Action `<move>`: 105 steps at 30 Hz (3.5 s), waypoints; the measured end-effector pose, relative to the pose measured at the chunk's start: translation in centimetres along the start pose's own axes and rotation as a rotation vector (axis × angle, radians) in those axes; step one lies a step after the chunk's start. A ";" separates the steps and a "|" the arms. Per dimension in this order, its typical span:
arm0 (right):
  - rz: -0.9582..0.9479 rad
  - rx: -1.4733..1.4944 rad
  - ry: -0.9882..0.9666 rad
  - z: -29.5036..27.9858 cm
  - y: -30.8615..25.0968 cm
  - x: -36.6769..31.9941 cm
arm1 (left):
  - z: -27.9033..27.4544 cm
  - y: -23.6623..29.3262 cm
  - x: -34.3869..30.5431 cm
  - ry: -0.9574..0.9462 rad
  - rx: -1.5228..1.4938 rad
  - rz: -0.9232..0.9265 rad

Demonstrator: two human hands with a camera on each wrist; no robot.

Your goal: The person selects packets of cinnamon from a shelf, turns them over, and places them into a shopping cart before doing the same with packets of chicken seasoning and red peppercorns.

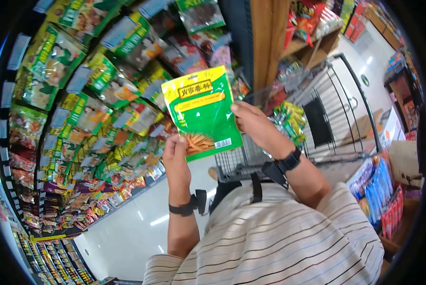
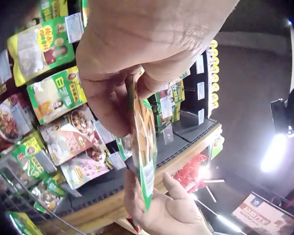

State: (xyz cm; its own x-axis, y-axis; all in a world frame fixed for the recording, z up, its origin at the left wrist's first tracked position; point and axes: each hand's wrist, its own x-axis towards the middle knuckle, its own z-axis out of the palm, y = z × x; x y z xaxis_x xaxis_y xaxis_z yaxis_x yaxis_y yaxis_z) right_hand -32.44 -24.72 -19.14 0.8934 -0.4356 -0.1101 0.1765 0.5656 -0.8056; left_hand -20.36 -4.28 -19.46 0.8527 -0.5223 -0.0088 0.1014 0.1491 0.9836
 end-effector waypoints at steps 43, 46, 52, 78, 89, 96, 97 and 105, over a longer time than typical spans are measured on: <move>0.158 0.027 -0.309 6.3 0.2 3.7 | -2.4 5.3 0.3 0.071 0.101 0.108; 0.149 -0.021 -0.305 7.2 0.2 4.0 | -3.0 5.3 0.4 0.084 0.019 0.152; 0.055 -0.111 -0.311 8.7 0.8 4.3 | -3.5 5.8 0.2 0.166 -0.042 0.161; -0.067 -0.294 -0.225 11.9 -0.3 8.4 | -10.8 18.0 18.0 0.092 -0.110 0.438; -0.101 -0.340 -0.200 12.5 1.2 11.4 | -12.0 18.4 18.4 0.020 -0.147 0.415; -0.110 -0.372 -0.265 14.0 -0.3 12.0 | -12.2 19.6 17.7 0.013 -0.156 0.347; -0.140 -0.365 -0.276 14.3 -0.2 12.2 | -12.2 19.8 17.6 0.010 -0.163 0.335; -0.208 -0.445 -0.281 16.5 1.8 16.2 | -12.6 21.3 17.9 -0.059 -0.237 0.311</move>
State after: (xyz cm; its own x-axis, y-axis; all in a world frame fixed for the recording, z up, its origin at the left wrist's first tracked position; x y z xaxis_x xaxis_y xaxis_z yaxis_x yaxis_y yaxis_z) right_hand -10.82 -19.23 -12.78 0.9448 -0.2689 0.1872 0.2237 0.1116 -0.9683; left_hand 3.50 0.13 -0.90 0.8312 -0.4680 0.3001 -0.0357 0.4936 0.8689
